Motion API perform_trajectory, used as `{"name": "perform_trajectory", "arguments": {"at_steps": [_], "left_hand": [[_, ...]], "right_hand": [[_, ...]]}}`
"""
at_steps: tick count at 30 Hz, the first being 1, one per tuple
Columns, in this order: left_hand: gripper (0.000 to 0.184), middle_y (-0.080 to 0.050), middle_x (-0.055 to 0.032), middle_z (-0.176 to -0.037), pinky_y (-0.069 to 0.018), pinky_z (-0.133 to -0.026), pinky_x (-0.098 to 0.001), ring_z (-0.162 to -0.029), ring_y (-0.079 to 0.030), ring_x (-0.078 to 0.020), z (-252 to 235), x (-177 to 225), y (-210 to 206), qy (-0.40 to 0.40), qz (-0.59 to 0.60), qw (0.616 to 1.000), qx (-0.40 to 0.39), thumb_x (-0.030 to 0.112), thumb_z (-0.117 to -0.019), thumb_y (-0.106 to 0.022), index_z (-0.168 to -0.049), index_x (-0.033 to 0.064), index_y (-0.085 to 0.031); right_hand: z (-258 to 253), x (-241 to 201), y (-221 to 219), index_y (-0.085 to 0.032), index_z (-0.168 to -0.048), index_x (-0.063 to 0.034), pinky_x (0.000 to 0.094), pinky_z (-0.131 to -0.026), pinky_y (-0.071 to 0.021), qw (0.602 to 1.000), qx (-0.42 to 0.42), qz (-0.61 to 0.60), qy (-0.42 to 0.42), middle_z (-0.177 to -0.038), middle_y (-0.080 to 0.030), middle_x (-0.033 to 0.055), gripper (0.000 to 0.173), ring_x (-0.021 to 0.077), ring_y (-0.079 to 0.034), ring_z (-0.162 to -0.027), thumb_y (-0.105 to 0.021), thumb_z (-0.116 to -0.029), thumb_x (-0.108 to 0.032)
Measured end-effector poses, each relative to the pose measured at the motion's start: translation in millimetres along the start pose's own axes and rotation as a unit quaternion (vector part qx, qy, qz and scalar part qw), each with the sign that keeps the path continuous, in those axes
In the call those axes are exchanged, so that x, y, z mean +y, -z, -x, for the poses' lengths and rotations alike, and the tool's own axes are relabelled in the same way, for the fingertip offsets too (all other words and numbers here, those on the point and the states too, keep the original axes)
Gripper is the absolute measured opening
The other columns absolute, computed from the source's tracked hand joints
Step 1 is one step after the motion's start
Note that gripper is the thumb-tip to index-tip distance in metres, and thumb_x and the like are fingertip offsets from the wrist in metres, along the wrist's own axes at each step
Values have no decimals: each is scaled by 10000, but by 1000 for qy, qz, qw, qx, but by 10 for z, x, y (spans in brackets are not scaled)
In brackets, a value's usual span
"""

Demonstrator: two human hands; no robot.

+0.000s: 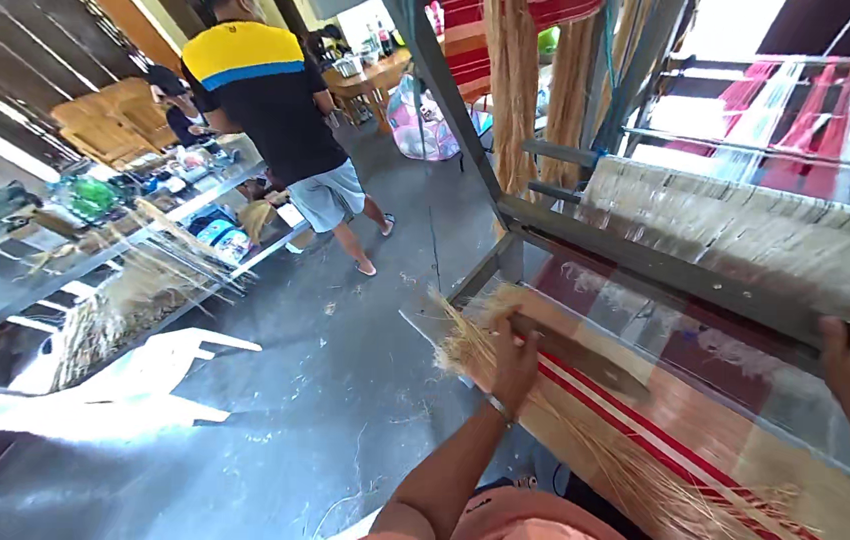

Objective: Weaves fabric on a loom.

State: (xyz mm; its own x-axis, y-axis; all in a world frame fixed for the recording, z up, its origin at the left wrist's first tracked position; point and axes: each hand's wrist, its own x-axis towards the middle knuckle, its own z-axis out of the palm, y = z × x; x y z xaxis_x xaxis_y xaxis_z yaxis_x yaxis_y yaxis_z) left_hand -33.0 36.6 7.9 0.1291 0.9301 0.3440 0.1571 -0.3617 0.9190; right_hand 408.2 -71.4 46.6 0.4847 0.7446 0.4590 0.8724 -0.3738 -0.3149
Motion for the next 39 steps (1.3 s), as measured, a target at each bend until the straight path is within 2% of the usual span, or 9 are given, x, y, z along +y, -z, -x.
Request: {"name": "perform_trajectory", "arguments": {"at_steps": [2, 5, 8, 10, 13, 19, 25, 30, 39], "left_hand": [[530, -524, -275, -1399, -536, -1017, -438, -1231, -590, -327, 317, -167, -234, 20, 7, 999, -48, 115, -937, -664, -1414, -47, -498], [487, -525, -296, -1380, -520, -1030, -461, -1254, -564, -386, 593, -407, -421, 2, -75, 994, -82, 191, -955, -661, -1379, -21, -551], [485, -527, -312, -1374, -492, -1057, -486, -1270, -549, -421, 720, -596, -501, -35, -155, 983, -94, 290, -977, -630, -1360, -2, -581], [466, -487, -317, -1439, -478, -1078, -480, -1316, -524, -430, 749, -684, -526, -52, -177, 978, -96, 304, -992, -601, -1341, -5, -591], [482, -496, -280, -1467, -475, -1100, -452, -1341, -530, -391, 784, -726, -549, -62, -203, 972, -98, 346, -1020, -560, -1356, 1, -590], [501, -551, -224, -1426, -490, -1040, -477, -1229, -590, -378, 798, -686, -567, -84, -283, 946, -133, 458, -1045, -478, -1393, 124, -613], [498, -592, -212, -1383, -491, -1034, -481, -1197, -612, -373, 810, -785, -584, -125, -304, 938, -109, 483, -1041, -473, -1351, 136, -652], [536, -573, -198, -1429, -468, -1062, -489, -1250, -589, -376, 835, -736, -562, -103, -333, 926, -142, 506, -1051, -429, -1375, 132, -634], [536, -534, -173, -1485, -429, -1100, -530, -1323, -542, -367, 809, -663, -586, -56, -350, 919, -172, 505, -1050, -417, -1411, 156, -604]], "right_hand": [[-79, -82, -163, -567, -1348, 86, 722, -1182, -189, 997, -29, 39, -59, -1393, -538, 372, 750, 555, -447, -1371, -247, -1095, -543], [6, -241, -106, -578, -1316, 105, 693, -1189, -200, 992, -50, 46, -109, -1387, -542, 374, 760, 541, -444, -1379, -263, -1093, -549], [416, -409, 58, -575, -1326, 107, 714, -1174, -209, 990, -77, 47, -108, -1386, -544, 376, 725, 549, -451, -1369, -286, -1103, -519], [790, -567, 107, -590, -1303, 110, 723, -1159, -228, 989, -74, 61, -112, -1361, -565, 373, 708, 553, -474, -1347, -290, -1107, -501], [1202, -702, 112, -622, -1248, 90, 710, -1142, -266, 987, -58, 87, -122, -1308, -603, 352, 695, 536, -518, -1304, -281, -1101, -497], [940, -582, 47, -612, -1280, 70, 689, -1165, -228, 983, -75, 88, -144, -1364, -585, 325, 744, 494, -486, -1362, -262, -1088, -558], [1040, -747, 214, -599, -1300, 75, 681, -1178, -215, 977, -129, 76, -153, -1391, -565, 328, 729, 486, -462, -1388, -272, -1097, -545], [1149, -827, 416, -577, -1346, 67, 678, -1195, -185, 970, -183, 50, -153, -1440, -527, 326, 684, 487, -409, -1429, -322, -1099, -518], [1156, -770, 431, -575, -1364, 51, 676, -1199, -177, 971, -188, 37, -141, -1444, -525, 319, 652, 485, -406, -1427, -331, -1104, -496]]}}
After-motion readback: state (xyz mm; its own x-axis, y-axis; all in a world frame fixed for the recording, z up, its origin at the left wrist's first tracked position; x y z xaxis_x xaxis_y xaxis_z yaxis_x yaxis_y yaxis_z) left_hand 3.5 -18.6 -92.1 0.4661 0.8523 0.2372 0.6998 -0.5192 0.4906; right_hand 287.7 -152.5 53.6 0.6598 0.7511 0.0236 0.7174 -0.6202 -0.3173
